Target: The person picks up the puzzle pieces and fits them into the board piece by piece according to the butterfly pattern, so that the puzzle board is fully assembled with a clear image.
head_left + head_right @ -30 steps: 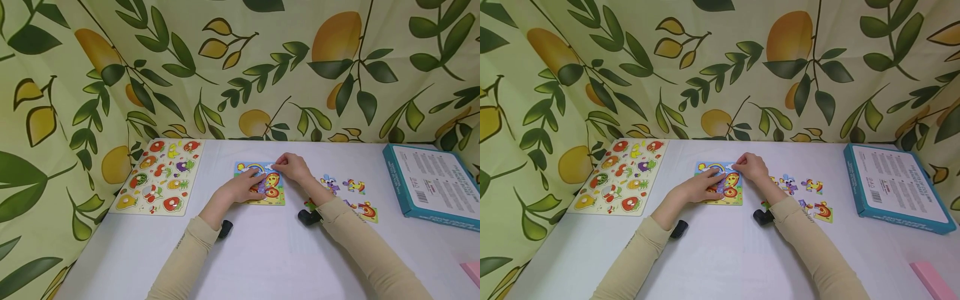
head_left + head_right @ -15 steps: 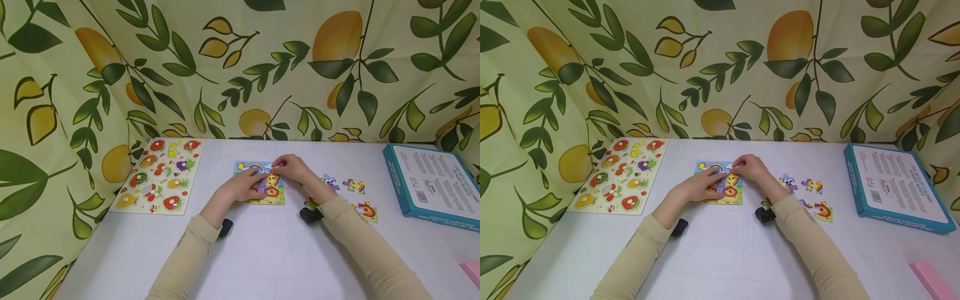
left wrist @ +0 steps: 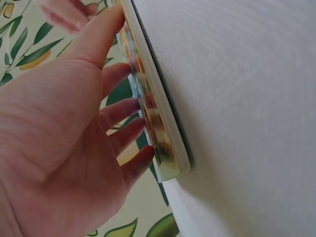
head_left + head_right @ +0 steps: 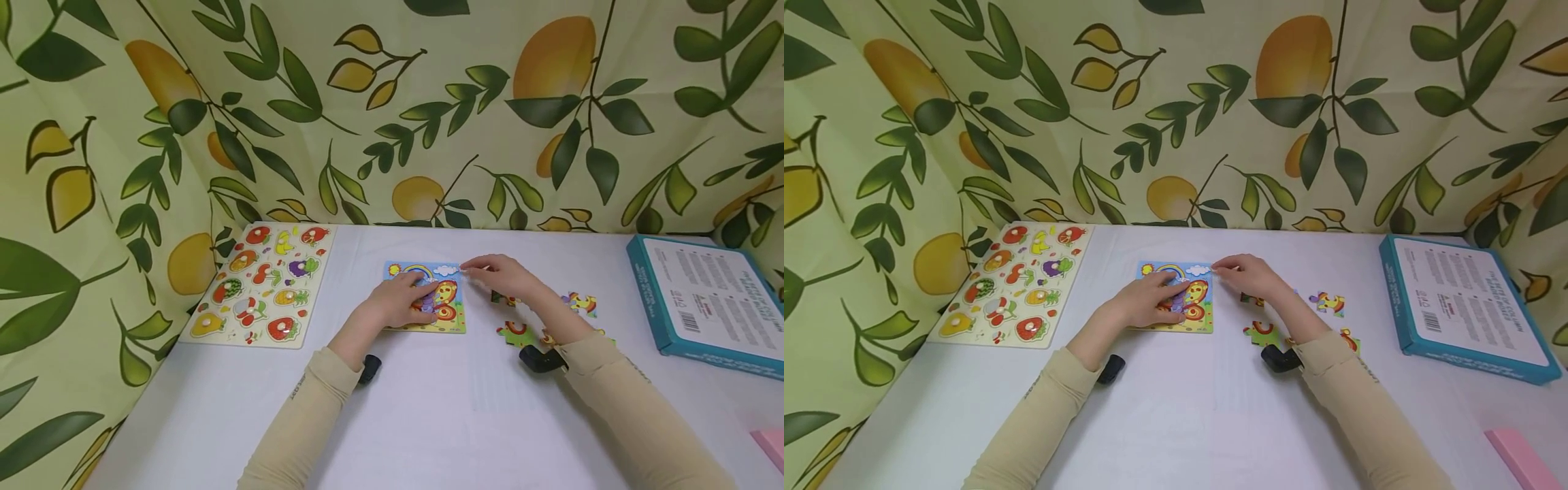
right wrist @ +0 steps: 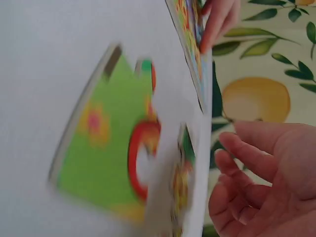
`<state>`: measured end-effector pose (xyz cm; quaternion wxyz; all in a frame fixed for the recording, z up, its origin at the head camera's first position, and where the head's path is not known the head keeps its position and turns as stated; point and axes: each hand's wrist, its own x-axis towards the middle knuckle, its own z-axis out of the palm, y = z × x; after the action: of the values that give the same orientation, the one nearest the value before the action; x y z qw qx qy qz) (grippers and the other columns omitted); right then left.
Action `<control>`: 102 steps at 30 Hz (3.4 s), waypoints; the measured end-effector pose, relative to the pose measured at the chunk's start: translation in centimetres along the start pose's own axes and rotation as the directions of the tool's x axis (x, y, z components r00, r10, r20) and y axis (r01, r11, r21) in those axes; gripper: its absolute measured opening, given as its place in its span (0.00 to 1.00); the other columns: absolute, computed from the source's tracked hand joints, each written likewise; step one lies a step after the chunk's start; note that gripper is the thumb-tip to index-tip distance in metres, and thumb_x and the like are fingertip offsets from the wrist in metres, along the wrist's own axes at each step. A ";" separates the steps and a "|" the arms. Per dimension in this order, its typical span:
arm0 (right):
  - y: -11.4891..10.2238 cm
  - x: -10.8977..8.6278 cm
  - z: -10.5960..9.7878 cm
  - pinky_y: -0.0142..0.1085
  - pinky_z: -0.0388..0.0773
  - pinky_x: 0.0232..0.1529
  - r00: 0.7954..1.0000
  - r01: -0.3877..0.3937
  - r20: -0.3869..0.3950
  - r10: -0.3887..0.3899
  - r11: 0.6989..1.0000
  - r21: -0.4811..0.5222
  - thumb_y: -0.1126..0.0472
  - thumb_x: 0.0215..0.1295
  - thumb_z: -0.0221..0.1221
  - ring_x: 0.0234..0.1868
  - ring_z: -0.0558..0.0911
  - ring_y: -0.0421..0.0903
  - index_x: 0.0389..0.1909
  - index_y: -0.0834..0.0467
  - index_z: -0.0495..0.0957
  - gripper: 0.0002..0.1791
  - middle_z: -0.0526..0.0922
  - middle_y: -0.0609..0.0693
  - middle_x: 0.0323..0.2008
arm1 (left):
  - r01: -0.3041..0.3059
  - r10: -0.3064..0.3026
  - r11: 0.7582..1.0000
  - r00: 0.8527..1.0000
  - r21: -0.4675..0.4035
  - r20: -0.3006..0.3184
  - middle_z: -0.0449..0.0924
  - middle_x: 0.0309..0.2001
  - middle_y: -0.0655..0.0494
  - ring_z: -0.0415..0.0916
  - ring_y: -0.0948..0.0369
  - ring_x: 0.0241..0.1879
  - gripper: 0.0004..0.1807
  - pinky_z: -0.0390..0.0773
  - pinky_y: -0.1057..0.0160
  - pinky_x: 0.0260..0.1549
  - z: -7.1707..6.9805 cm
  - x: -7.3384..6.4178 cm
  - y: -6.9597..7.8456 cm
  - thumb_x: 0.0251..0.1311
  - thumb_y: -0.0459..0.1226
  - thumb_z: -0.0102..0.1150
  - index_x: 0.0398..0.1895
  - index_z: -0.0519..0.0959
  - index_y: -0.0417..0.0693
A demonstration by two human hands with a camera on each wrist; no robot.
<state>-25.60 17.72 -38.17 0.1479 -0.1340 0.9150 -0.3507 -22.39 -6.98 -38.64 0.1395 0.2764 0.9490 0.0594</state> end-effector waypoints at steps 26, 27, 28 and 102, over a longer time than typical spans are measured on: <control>0.4 -2.9 0.3 0.37 0.73 0.38 0.988 -0.022 -0.149 0.041 0.991 0.128 0.55 0.66 0.63 0.39 0.77 0.50 0.46 0.59 0.76 0.14 0.82 0.53 0.38 | 0.114 -0.125 0.951 0.992 -0.287 -0.019 0.45 0.77 0.47 0.45 0.53 0.75 0.36 0.53 0.55 0.70 0.9 -7.2 -2.6 0.72 0.46 0.49 0.76 0.53 0.40; -0.3 -2.4 0.9 0.37 0.74 0.40 0.990 -0.026 -0.135 0.050 0.984 0.175 0.54 0.66 0.63 0.40 0.78 0.50 0.47 0.59 0.76 0.16 0.83 0.53 0.38 | 0.112 -0.123 0.951 0.992 -0.289 -0.021 0.45 0.77 0.48 0.45 0.53 0.75 0.35 0.53 0.55 0.70 1.0 -7.2 -2.7 0.72 0.46 0.49 0.76 0.53 0.40; -1.0 -1.9 1.5 0.36 0.74 0.42 0.991 -0.029 -0.122 0.056 0.976 0.215 0.53 0.65 0.63 0.40 0.78 0.50 0.48 0.59 0.76 0.16 0.83 0.53 0.38 | 0.108 -0.120 0.951 0.993 -0.291 -0.023 0.45 0.77 0.48 0.45 0.54 0.75 0.35 0.53 0.55 0.70 1.0 -7.2 -2.7 0.72 0.46 0.49 0.76 0.53 0.41; -6.0 3.5 8.5 0.31 0.72 0.25 0.995 0.062 -0.090 -0.053 0.993 0.103 0.57 0.62 0.66 0.24 0.74 0.42 0.38 0.57 0.81 0.09 0.77 0.49 0.29 | 0.054 -0.071 0.965 0.996 -0.257 -0.059 0.47 0.77 0.47 0.47 0.49 0.74 0.31 0.58 0.48 0.67 1.1 -7.3 -3.0 0.73 0.46 0.48 0.75 0.57 0.47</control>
<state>-24.85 7.08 -40.77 0.1045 -0.1368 0.8966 -0.4081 -17.67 -13.46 -38.58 0.1437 0.2238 0.9459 0.1861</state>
